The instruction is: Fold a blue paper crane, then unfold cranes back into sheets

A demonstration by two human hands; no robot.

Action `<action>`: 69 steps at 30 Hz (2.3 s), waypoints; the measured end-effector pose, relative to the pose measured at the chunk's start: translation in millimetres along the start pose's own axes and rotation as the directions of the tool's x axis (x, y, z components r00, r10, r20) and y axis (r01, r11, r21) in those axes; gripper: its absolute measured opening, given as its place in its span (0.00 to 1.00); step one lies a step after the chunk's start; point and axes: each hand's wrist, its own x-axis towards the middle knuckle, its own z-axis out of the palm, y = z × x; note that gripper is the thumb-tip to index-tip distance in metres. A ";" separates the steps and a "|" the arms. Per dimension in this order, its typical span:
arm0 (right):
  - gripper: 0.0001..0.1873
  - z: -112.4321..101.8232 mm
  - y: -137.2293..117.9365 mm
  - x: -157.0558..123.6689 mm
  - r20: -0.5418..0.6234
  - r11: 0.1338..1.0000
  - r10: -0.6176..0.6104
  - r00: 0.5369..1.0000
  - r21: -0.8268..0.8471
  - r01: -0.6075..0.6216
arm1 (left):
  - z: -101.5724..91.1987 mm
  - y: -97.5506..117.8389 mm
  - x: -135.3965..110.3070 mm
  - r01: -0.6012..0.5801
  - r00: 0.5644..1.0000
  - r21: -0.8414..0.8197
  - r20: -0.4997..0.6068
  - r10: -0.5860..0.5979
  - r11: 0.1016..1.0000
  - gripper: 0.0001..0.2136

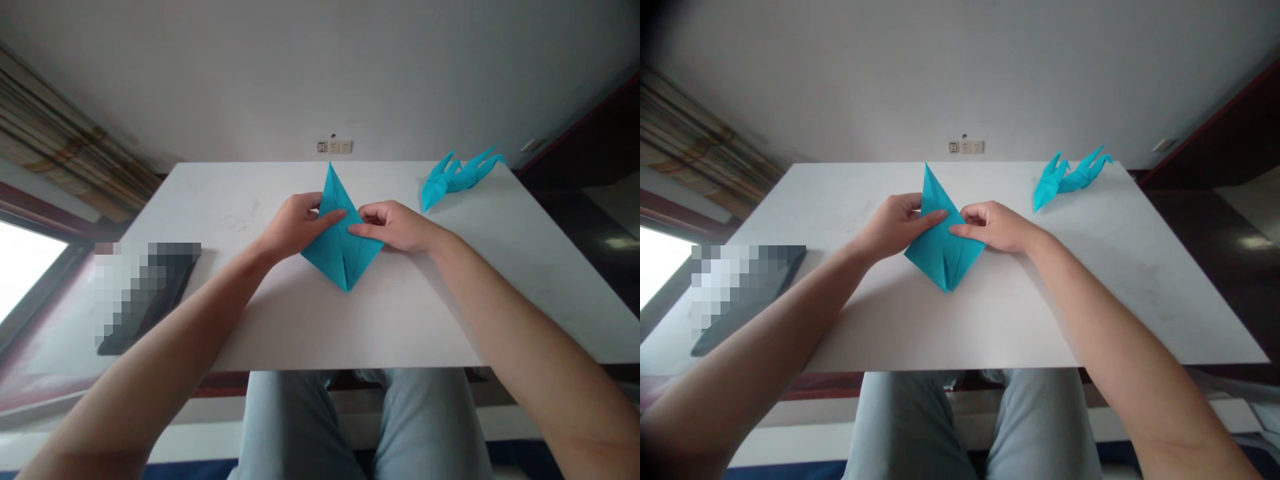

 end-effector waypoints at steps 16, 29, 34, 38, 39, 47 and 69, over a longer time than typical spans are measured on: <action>0.29 -1.1 0.5 4.9 -0.223 0.994 -0.060 0.973 0.076 0.079 | 2.1 -6.7 2.9 0.097 0.988 -0.319 0.144 -0.053 0.943 0.31; 0.32 1.2 7.8 12.2 -0.471 0.952 -0.201 0.859 0.114 0.285 | 11.3 -5.0 3.5 0.124 0.987 -0.443 -0.040 -0.158 0.888 0.36; 0.31 1.8 9.1 11.2 -0.454 0.941 -0.207 0.866 0.151 0.304 | 13.9 -7.9 5.2 0.074 0.982 -0.522 -0.109 -0.152 0.850 0.30; 0.30 3.9 8.6 10.4 -0.434 0.934 -0.205 0.877 0.180 0.308 | 13.2 -12.2 9.1 -0.012 0.978 -0.491 -0.187 -0.092 0.871 0.27; 0.29 4.2 8.4 10.3 -0.438 0.933 -0.207 0.875 0.180 0.312 | 13.3 -12.5 9.6 -0.026 0.976 -0.495 -0.201 -0.085 0.869 0.27; 0.31 5.7 3.8 9.3 -0.453 0.929 -0.247 0.856 0.140 0.342 | 14.4 -10.9 7.3 0.030 0.987 -0.577 -0.110 -0.114 0.816 0.31; 0.33 10.2 9.0 15.5 -0.554 0.928 -0.153 0.818 0.205 0.312 | 12.9 -9.8 4.3 0.028 0.999 -0.529 -0.021 -0.046 0.848 0.30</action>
